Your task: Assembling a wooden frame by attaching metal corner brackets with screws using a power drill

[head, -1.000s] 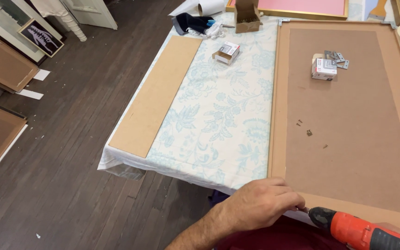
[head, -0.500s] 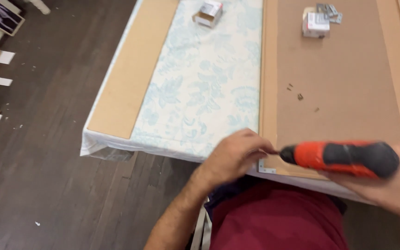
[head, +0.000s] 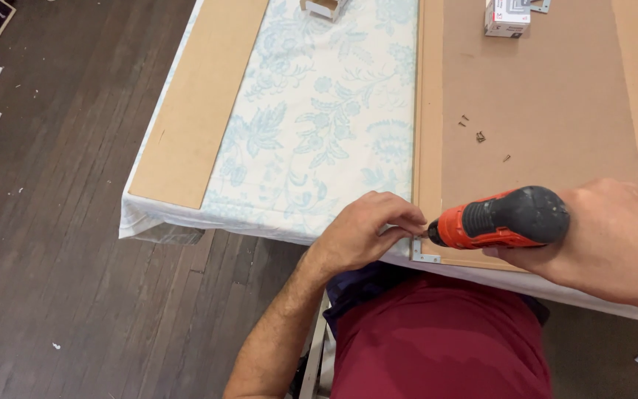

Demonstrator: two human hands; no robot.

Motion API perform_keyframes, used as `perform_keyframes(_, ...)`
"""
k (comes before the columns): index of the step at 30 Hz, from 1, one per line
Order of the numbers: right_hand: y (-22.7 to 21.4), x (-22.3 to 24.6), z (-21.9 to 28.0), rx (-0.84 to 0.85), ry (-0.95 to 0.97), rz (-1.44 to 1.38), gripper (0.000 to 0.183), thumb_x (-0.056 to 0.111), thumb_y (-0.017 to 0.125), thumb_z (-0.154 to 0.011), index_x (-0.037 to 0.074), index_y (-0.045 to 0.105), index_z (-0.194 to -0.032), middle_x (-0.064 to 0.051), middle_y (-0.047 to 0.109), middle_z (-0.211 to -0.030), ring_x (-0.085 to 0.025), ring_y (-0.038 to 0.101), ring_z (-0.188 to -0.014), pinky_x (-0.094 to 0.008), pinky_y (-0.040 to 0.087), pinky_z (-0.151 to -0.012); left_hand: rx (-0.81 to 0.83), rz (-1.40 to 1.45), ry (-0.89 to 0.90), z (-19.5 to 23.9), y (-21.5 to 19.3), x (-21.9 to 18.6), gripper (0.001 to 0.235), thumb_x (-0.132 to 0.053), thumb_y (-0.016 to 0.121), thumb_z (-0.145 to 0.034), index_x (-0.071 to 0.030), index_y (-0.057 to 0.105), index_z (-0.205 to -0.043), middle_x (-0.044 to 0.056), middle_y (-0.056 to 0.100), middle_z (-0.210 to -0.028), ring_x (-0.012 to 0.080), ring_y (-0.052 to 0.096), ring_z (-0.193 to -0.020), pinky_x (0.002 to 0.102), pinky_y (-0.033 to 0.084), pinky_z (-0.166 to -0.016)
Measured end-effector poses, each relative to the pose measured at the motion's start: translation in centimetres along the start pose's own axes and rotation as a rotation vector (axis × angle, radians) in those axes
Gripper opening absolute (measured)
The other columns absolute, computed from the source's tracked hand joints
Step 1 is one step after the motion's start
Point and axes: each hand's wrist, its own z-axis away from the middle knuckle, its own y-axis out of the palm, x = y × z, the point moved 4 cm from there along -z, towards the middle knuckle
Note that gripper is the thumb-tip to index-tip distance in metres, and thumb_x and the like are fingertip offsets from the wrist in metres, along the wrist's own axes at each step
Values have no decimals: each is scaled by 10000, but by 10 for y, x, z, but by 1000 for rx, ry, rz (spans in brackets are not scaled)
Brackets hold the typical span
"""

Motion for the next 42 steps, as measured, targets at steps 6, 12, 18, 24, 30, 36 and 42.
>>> perform_keyframes(6, 4, 1, 0, 27, -4, 14, 460, 754, 604, -767, 666, 613, -1218, 53, 856, -895, -235, 771, -919, -333, 582, -750, 20, -13, -13, 1, 3, 4, 119, -132, 653, -1010, -136, 620, -1124, -17, 723, -1000, 225, 686, -949, 375, 492, -938)
perform_keyframes(12, 8, 1, -2, 57, -13, 23, 439, 747, 598, -778, 623, 633, -1198, 44, 852, -914, -244, 766, -927, -351, 582, -759, 17, -11, -15, 1, 2, 1, 102, -154, 655, -1015, -128, 624, -1109, -6, 712, -988, 223, 676, -935, 361, 510, -907)
perform_keyframes(18, 19, -6, -11, 73, -16, 29, 425, 741, 592, -790, 579, 653, -1178, 34, 848, -932, -254, 761, -935, -369, 582, -767, 20, -16, -13, 1, 1, 0, 101, -117, 655, -1008, -128, 623, -1104, -12, 716, -983, 217, 675, -939, 351, 511, -892)
perform_keyframes(24, -12, 11, 5, 88, -18, 35, 417, 734, 587, -801, 535, 674, -1157, 24, 845, -951, -264, 756, -943, -387, 583, -775, 25, -1, -26, 1, -2, -4, 186, -34, 694, -965, -135, 623, -1105, -14, 736, -971, 183, 693, -932, 313, 527, -884)
perform_keyframes(30, -26, 20, 12, 81, -56, 51, 417, 724, 588, -814, 431, 707, -1085, -14, 832, -925, -284, 758, -908, -403, 580, -746, 26, 6, -88, -2, -6, -10, 229, 1, 694, -927, -131, 636, -1105, 16, 699, -992, 211, 670, -953, 327, 550, -826)
perform_keyframes(36, -29, 26, 10, 70, -131, 113, 342, 592, 524, -867, 350, 713, -1017, -29, 817, -864, -299, 766, -849, -421, 592, -713, -83, -157, -24, 12, -10, -18, 71, -94, 707, -958, -94, 647, -996, 53, 686, -958, 215, 615, -887, 353, 488, -809)
perform_keyframes(42, -32, 27, 7, 67, -150, 99, 488, 761, 566, -850, 319, 721, -984, -2, 820, -837, -245, 771, -806, -381, 599, -705, -8, -328, 155, 33, 2, -32, 136, -210, 662, -1023, -133, 717, -1120, 60, 604, -917, 246, 556, -807, 392, 401, -693)
